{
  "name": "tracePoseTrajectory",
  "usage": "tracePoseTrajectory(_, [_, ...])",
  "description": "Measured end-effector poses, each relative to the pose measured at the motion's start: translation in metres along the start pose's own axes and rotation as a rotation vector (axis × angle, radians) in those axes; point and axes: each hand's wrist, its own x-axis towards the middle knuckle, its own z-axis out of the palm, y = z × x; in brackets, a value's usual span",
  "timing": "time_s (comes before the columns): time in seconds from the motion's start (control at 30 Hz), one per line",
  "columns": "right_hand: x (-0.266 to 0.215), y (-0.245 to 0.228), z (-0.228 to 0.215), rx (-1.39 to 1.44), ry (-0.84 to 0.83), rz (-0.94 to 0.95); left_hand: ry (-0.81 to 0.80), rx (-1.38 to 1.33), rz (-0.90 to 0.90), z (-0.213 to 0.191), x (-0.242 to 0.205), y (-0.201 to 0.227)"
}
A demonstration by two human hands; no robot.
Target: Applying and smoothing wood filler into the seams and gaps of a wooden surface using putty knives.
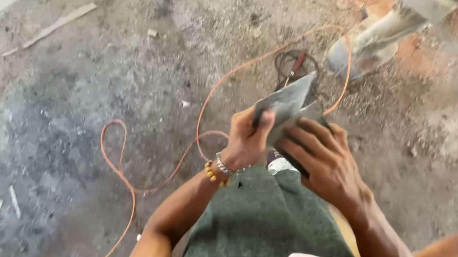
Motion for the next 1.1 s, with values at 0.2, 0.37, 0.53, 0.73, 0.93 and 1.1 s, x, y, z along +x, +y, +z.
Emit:
tracePoseTrajectory(0.2, [0.087,0.082,0.001,0.121,0.010,-0.003,0.347,-0.063,-0.067,-0.053,0.135,-0.005])
tracePoseTrajectory(0.37, [0.176,0.180,0.015,0.551,0.375,-0.143,0.334,-0.461,-0.515,-0.017,0.261,0.003])
tracePoseTrajectory(0.53, [0.254,0.311,0.021,0.327,0.378,-0.078,0.115,-0.963,-0.563,-0.010,0.388,0.009])
tracePoseTrajectory(0.73, [0.334,0.392,-0.029,0.004,0.348,-0.058,0.106,-0.881,-0.503,0.005,0.519,-0.019])
tracePoseTrajectory(0.93, [0.424,0.454,-0.052,-0.041,0.111,0.123,0.026,-0.566,-0.290,0.029,0.632,-0.085])
tracePoseTrajectory(1.1, [0.487,0.535,-0.016,0.108,0.234,0.209,-0.074,-0.754,-0.536,0.039,0.778,-0.080])
